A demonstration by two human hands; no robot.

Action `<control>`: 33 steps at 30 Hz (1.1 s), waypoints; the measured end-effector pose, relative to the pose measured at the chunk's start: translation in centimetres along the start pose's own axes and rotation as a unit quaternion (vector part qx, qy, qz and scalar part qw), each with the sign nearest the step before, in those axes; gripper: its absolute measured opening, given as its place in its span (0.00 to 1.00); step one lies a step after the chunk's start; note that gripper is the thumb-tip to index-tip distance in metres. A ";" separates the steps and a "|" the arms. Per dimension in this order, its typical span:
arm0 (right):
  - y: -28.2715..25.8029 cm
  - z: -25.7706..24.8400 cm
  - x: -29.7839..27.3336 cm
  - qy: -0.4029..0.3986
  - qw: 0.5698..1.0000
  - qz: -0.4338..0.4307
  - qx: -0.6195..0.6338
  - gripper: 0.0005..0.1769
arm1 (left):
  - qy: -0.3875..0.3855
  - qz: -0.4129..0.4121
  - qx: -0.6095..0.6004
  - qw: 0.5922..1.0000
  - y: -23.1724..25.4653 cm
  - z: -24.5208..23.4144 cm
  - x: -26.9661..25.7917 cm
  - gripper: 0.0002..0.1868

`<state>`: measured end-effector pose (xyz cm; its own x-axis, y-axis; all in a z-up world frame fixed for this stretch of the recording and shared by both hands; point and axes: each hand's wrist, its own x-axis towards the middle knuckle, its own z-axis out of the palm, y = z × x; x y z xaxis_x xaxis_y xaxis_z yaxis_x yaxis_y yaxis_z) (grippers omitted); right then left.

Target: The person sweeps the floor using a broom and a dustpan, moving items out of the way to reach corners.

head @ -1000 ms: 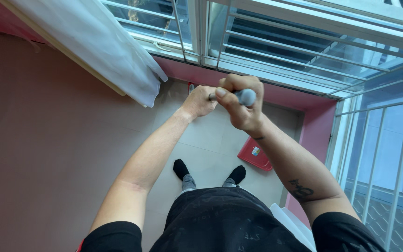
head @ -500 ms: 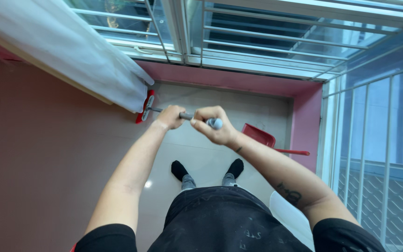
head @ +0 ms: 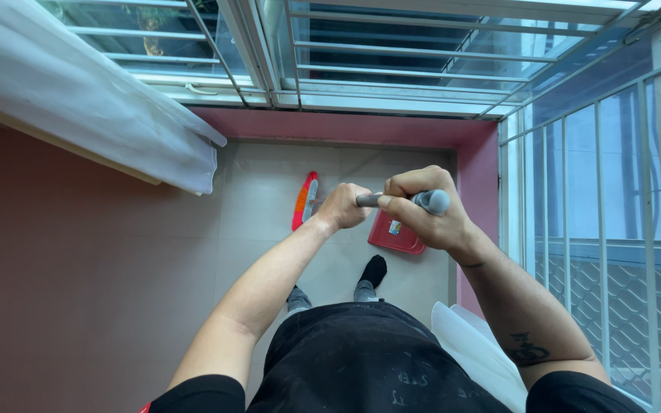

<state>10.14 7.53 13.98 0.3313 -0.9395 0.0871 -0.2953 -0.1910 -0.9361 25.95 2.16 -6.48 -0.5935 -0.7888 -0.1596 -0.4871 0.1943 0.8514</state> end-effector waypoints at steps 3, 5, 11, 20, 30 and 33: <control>-1.0 -0.4 -0.3 0.016 0.997 -0.040 0.063 0.18 | 0.018 0.018 0.035 0.999 2.2 -2.1 -0.9 0.20; -1.4 -0.4 -0.3 0.010 0.981 -0.140 0.137 0.18 | 0.022 0.016 0.054 0.998 2.3 -3.6 -1.6 0.23; 2.2 3.8 2.7 -0.053 0.991 -0.109 0.055 0.14 | 0.086 -0.017 0.154 0.984 -5.8 -8.4 -4.1 0.24; 7.9 11.9 3.8 -0.112 0.988 -0.081 0.074 0.18 | 0.022 -0.213 0.151 0.965 -15.1 -7.3 -6.5 0.19; -0.9 -0.1 0.0 -0.075 0.997 -0.001 -0.012 0.20 | -0.002 -0.005 -0.101 0.995 -3.5 2.5 0.1 0.12; -2.6 -1.0 -1.2 -0.071 0.997 -0.002 -0.041 0.21 | -0.003 0.090 -0.118 0.989 -0.7 4.7 0.8 0.03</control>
<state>9.62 8.84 16.63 0.4538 -0.8904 0.0355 -0.3649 -0.2221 -0.9042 22.83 4.15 -9.54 -0.6614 -0.7500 0.0035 -0.2099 0.1896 0.9592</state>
